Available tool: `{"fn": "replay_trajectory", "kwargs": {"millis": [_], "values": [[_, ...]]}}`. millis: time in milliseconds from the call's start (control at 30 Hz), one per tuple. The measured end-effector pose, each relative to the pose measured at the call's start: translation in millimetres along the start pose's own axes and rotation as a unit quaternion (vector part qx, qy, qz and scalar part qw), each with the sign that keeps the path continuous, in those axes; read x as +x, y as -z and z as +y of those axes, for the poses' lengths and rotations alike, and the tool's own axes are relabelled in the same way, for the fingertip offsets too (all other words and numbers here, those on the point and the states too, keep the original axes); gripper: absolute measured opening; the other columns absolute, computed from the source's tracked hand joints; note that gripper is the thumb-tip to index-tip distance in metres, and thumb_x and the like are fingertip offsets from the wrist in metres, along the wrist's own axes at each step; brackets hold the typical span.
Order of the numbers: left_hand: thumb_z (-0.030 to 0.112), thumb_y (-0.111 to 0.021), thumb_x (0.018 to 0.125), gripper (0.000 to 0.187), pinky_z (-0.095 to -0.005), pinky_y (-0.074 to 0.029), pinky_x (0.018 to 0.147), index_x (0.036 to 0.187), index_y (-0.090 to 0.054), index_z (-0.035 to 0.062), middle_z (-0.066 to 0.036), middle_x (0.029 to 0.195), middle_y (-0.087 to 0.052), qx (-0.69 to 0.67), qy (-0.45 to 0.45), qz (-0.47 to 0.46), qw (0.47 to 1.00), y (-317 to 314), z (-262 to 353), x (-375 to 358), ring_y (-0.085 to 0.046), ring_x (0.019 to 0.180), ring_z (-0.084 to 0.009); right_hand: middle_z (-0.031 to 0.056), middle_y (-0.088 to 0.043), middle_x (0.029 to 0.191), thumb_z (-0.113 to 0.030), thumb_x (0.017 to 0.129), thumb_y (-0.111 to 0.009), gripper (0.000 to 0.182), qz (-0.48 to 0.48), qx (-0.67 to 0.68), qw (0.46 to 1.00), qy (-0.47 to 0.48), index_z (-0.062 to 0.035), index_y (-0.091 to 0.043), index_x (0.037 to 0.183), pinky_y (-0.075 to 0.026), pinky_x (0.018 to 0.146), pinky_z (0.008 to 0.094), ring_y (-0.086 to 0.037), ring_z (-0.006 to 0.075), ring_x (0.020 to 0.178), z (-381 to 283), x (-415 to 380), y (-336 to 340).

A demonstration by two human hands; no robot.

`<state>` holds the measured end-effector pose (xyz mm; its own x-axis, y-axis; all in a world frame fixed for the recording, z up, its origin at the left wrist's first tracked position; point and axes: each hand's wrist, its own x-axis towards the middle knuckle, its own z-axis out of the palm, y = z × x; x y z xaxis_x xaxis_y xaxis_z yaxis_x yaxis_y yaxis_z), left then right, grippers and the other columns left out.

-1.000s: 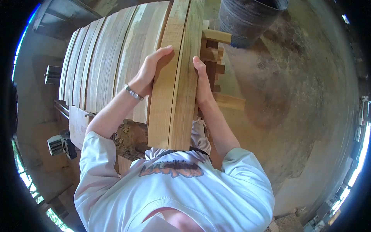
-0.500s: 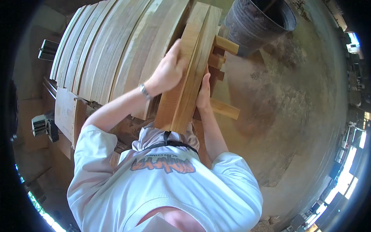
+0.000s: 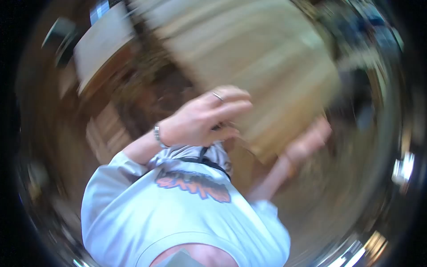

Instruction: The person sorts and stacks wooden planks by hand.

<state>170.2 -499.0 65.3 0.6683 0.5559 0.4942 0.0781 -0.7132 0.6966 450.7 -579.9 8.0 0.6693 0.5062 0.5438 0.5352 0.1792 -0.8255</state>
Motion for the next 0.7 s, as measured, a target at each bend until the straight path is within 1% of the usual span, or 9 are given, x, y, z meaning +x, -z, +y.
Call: {"fn": "replay_trajectory", "kwargs": {"millis": [67, 167, 233, 267, 333, 433, 467, 567, 700], "values": [[0.023, -0.072, 0.083, 0.050, -0.0412, -0.049, 0.093, 0.126, -0.055, 0.0052, -0.014, 0.121, -0.058, 0.049, 0.096, 0.091, 0.990, 46.3, -1.7, -68.9, -0.056, 0.110, -0.0333, 0.0154, -0.051, 0.129, -0.049, 0.102, -0.026, 0.060, 0.011, -0.126, 0.981, 0.146, -0.0006, -0.049, 0.127, -0.041, 0.098, 0.0426, -0.050, 0.0275, 0.116, -62.4, 17.2, -9.4], [0.025, -0.070, 0.084, 0.042, -0.0377, -0.051, 0.086, 0.119, -0.059, 0.0047, -0.011, 0.109, -0.062, 0.080, 0.265, 0.148, 0.950, 99.9, -13.9, -191.7, -0.060, 0.099, -0.0292, 0.0235, -0.054, 0.121, -0.054, 0.097, -0.037, 0.066, -0.035, 0.222, 0.948, 0.225, 0.0037, -0.048, 0.127, -0.042, 0.098, 0.0437, -0.054, 0.0323, 0.112, -162.2, -25.6, -99.2], [0.028, -0.067, 0.086, 0.037, -0.0379, -0.051, 0.083, 0.115, -0.061, 0.0049, -0.010, 0.102, -0.064, 0.183, 0.315, 0.224, 0.904, 72.3, 3.2, -254.0, -0.061, 0.094, -0.0281, 0.0266, -0.056, 0.119, -0.053, 0.096, -0.041, 0.069, -0.252, 0.385, 0.867, 0.192, 0.0078, -0.045, 0.127, -0.044, 0.099, 0.0453, -0.057, 0.0348, 0.109, -160.4, -50.7, -107.2], [0.030, -0.065, 0.087, 0.037, -0.0384, -0.051, 0.083, 0.115, -0.062, 0.0053, -0.010, 0.103, -0.064, 0.197, 0.360, 0.231, 0.882, 74.2, 4.7, -281.3, -0.061, 0.095, -0.0284, 0.0243, -0.059, 0.116, -0.048, 0.097, -0.042, 0.064, -0.348, 0.476, 0.805, 0.059, 0.0109, -0.048, 0.122, -0.048, 0.095, 0.0422, -0.060, 0.0339, 0.103, -163.6, -82.5, -144.5], [0.031, -0.062, 0.088, 0.038, -0.0401, -0.051, 0.084, 0.116, -0.063, 0.0057, -0.011, 0.101, -0.064, 0.188, 0.429, 0.267, 0.842, 72.6, 4.3, -334.5, -0.062, 0.097, -0.0292, 0.0214, -0.060, 0.115, -0.040, 0.098, -0.047, 0.054, -0.530, 0.273, 0.803, 0.022, 0.0095, -0.052, 0.121, -0.050, 0.091, 0.0369, -0.063, 0.0289, 0.099, -201.3, -150.7, -219.8], [0.031, -0.062, 0.087, 0.037, -0.0405, -0.051, 0.086, 0.114, -0.064, 0.0058, -0.011, 0.103, -0.065, 0.177, 0.534, 0.369, 0.740, 35.8, 11.9, -416.8, -0.062, 0.100, -0.0299, 0.0150, -0.063, 0.112, -0.022, 0.098, -0.054, 0.039, -0.752, 0.224, 0.615, 0.077, 0.0048, -0.053, 0.127, -0.049, 0.089, 0.0302, -0.063, 0.0199, 0.099, -233.2, -257.2, -260.4], [0.031, -0.062, 0.087, 0.037, -0.0405, -0.051, 0.086, 0.114, -0.064, 0.0058, -0.011, 0.103, -0.065, 0.171, 0.550, 0.404, 0.710, 85.5, -30.8, -462.1, -0.062, 0.100, -0.0299, 0.0133, -0.063, 0.112, -0.018, 0.097, -0.056, 0.038, -0.824, 0.191, 0.530, 0.065, 0.0038, -0.052, 0.129, -0.048, 0.089, 0.0289, -0.062, 0.0182, 0.099, -253.5, -308.1, -348.3], [0.029, -0.063, 0.086, 0.036, -0.0399, -0.051, 0.090, 0.113, -0.064, 0.0057, -0.013, 0.108, -0.068, 0.133, 0.653, 0.542, 0.513, 60.2, -28.1, -539.9, -0.063, 0.103, -0.0303, 0.0090, -0.064, 0.112, -0.015, 0.097, -0.058, 0.036, -0.948, 0.084, 0.303, 0.047, -0.0001, -0.053, 0.129, -0.048, 0.088, 0.0282, -0.062, 0.0152, 0.099, -238.9, -413.3, -425.0], [0.024, -0.068, 0.083, 0.033, -0.0390, -0.052, 0.089, 0.110, -0.064, 0.0058, -0.011, 0.110, -0.067, 0.084, 0.733, 0.620, 0.267, -2.6, -2.7, -625.5, -0.063, 0.104, -0.0279, 0.0158, -0.068, 0.108, -0.027, 0.088, -0.069, 0.047, -0.935, -0.049, 0.096, 0.338, 0.0019, -0.057, 0.122, -0.053, 0.080, 0.0348, -0.068, 0.0253, 0.092, -216.1, -577.1, -503.7]]}}
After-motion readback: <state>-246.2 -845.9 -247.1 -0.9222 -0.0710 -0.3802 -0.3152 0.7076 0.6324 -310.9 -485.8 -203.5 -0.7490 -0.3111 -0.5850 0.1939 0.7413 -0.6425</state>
